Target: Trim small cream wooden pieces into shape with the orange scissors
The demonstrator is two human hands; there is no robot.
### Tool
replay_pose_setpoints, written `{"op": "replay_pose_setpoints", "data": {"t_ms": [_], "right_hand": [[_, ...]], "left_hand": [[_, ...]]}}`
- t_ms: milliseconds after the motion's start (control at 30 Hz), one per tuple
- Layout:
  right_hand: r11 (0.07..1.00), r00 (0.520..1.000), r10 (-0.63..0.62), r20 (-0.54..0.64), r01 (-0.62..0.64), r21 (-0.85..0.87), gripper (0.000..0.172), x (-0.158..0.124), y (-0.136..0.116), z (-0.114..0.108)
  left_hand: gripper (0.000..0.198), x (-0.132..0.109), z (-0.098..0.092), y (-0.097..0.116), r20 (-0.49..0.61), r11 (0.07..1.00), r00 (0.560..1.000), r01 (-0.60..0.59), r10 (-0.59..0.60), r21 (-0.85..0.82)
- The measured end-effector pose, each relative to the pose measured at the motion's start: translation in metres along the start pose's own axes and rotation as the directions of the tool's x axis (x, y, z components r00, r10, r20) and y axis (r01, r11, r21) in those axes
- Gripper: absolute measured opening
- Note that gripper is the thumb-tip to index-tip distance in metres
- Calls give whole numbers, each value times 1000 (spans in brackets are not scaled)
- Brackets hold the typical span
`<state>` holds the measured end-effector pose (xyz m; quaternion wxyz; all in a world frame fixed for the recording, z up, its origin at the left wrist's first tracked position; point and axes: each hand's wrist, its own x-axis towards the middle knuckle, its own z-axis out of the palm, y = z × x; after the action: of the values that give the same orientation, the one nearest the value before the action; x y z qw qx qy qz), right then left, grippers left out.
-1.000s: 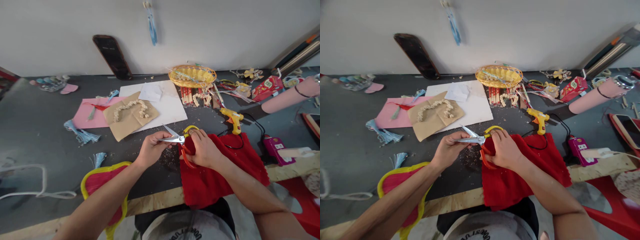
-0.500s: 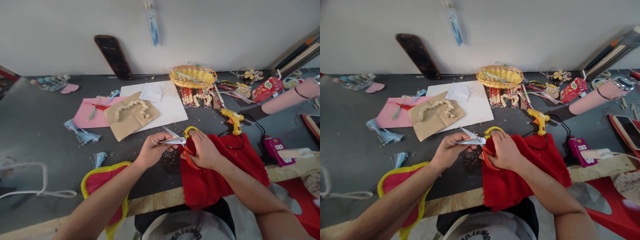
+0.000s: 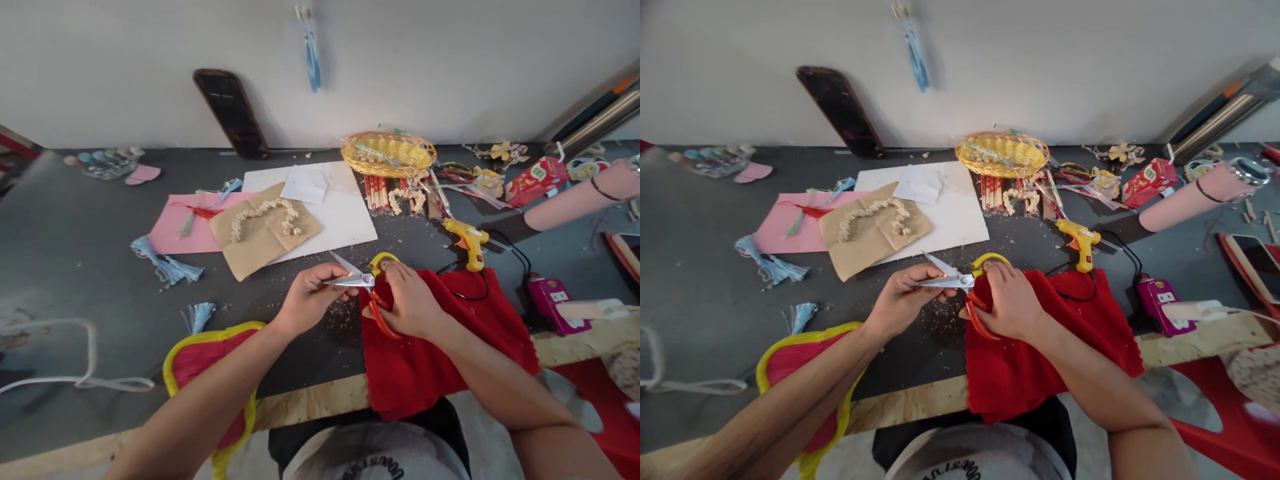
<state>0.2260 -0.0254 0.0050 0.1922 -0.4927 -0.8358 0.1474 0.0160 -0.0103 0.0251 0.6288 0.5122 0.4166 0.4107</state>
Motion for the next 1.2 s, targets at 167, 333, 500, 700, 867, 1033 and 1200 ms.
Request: {"op": "replay_pose_setpoints", "data": {"t_ms": [167,333,500,700,867,1033,1200], "right_hand": [[999,1000,-13,0,13,-42,68,1,-1,0],[999,1000,-1,7,2,-49,63,0,-3,-4],[998,998,32,63,-29,-51,53,-2,-6,-10],[997,998,-17,59,22,-73,60,0,-5,-7],[997,995,-48,87,53,-53,67,2,-2,-6],[999,996,-47,76,48,-14,60,-1,-3,-8],[1000,995,14,100,-12,-19,50,-3,-8,-13]], "left_hand": [[18,0,1,2,-5,1000,1000,12,-12,13],[17,-2,2,5,-23,998,999,36,-35,45],[14,-3,1,4,11,996,997,77,-77,-45],[13,-1,-3,5,85,979,983,173,-164,-104],[25,1,-7,5,170,967,962,235,-216,-101],[22,1,-9,3,211,952,946,277,-246,-132],[21,0,-5,6,170,960,962,241,-216,-140]]}}
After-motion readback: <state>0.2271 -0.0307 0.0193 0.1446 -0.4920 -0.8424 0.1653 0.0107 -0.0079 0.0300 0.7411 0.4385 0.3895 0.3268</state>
